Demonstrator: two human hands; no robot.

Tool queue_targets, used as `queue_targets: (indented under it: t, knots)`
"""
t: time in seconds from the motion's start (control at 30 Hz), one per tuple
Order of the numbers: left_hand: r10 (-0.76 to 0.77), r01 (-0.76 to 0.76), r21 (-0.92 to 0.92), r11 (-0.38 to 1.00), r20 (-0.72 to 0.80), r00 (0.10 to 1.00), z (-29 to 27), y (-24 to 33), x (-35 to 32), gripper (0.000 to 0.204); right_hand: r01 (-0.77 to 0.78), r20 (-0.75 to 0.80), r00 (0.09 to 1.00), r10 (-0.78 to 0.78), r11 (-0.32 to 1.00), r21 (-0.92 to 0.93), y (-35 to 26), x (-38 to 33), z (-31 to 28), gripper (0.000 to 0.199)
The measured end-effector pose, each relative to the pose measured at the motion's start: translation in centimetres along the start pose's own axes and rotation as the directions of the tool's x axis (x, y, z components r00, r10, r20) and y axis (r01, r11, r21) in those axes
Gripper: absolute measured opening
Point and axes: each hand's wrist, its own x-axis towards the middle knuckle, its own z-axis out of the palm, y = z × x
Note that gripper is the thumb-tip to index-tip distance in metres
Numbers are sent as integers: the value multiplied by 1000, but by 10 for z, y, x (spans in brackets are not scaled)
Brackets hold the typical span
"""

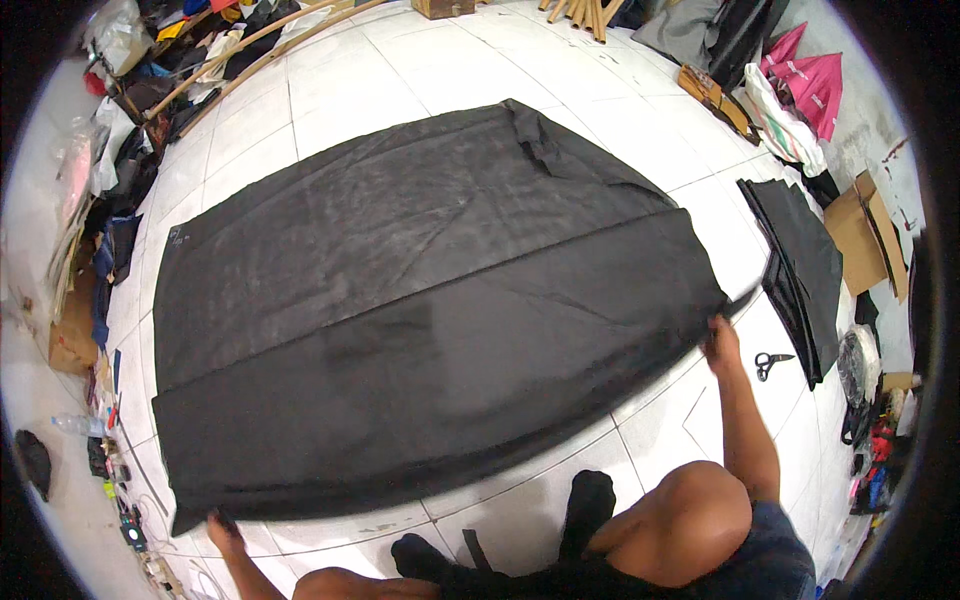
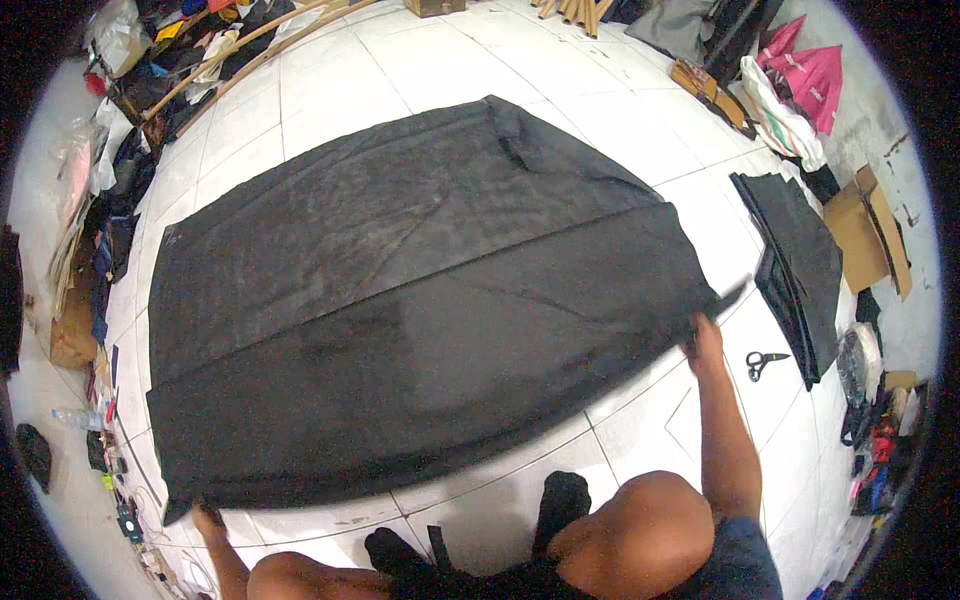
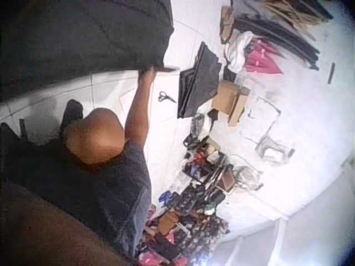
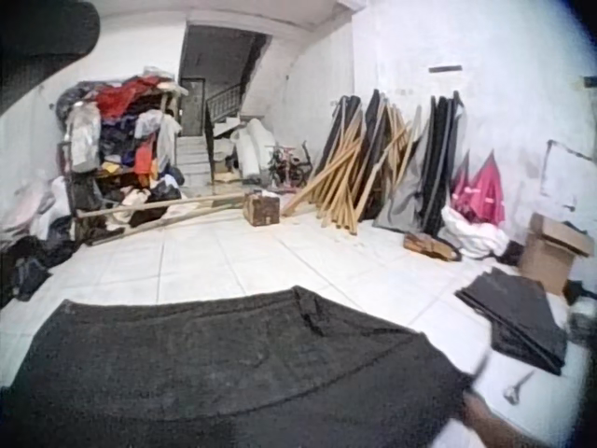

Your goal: The person aligns and folds a large black sheet of fabric on a tiled floor, using a clamp to secure the material and scissors to make small cuts along the edge.

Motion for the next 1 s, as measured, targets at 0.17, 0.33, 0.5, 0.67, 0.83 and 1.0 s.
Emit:
queue_targets:
  t: [0.17,0.33,0.5,0.67,0.83,1.0]
  knots:
    - [297,-303,17,953,154,942,67,210,187,17,239,71,969,-237,971,-17,-146,110,186,24]
    - [421,-378,-214,901,210,882,141,427,253,17,495,71,828,-556,786,371,-352,72,245,9]
    - [662,-669,-206,714,508,550,75,536,199,33,482,125,776,-618,709,515,-398,49,166,17]
    - [500,-381,-401,833,251,829,14,363,132,34,535,109,756,-645,706,464,-340,4,138,17]
    - [459,-355,-384,852,225,859,65,221,64,42,454,100,851,-515,819,351,-189,19,117,45]
    - [190,-148,-237,960,165,968,89,60,83,51,281,142,947,-288,958,63,-70,58,113,57]
